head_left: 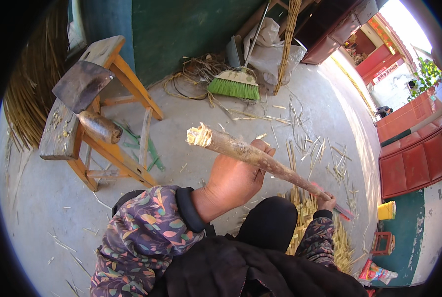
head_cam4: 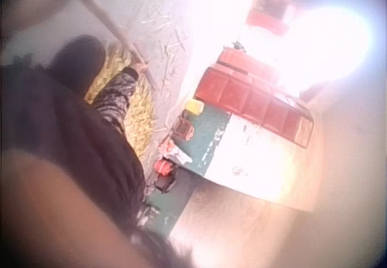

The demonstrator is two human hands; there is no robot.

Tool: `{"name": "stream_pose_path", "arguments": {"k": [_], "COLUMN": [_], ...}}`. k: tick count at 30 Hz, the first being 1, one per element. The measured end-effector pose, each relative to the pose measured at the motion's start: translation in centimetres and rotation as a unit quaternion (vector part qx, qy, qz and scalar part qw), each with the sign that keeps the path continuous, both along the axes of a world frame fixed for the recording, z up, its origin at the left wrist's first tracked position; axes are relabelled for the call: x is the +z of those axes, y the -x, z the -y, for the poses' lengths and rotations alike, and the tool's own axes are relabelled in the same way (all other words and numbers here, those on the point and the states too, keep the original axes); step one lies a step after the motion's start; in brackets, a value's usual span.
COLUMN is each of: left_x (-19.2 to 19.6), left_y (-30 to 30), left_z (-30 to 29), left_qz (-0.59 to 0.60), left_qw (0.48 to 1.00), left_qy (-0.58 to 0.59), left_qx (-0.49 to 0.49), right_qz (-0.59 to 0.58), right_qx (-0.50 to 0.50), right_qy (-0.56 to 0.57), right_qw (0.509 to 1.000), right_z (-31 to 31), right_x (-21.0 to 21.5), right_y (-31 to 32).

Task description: The person uses a large knife to carve and shape a wooden stick, then inserts it into the head of a broom. They tap the broom head to secure the handle and inspect the fit.

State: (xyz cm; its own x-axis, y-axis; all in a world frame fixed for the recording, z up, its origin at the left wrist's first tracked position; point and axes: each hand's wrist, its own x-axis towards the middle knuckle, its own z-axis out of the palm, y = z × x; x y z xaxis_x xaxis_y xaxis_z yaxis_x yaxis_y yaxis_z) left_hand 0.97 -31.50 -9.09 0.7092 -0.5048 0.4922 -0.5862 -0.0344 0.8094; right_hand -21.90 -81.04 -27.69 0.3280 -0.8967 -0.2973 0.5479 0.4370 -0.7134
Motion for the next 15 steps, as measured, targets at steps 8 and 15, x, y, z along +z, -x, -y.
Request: {"name": "stream_pose_path", "arguments": {"k": [8, 15], "left_x": [-2.8, -5.5], "left_y": [-0.5, -4.7], "left_z": [1.1, 0.5], "left_qz": [0.035, -0.197], "left_qw": [0.999, 0.978], "left_qy": [-0.024, 0.052], "left_qx": [0.018, 0.037], "right_qz": [-0.043, 0.122], "right_qx": [-0.083, -0.068], "right_qy": [0.035, 0.029], "right_qw": [0.995, 0.99], "right_z": [0.2, 4.9], "right_x": [1.5, 8.3], "right_y": [1.2, -2.9]}}
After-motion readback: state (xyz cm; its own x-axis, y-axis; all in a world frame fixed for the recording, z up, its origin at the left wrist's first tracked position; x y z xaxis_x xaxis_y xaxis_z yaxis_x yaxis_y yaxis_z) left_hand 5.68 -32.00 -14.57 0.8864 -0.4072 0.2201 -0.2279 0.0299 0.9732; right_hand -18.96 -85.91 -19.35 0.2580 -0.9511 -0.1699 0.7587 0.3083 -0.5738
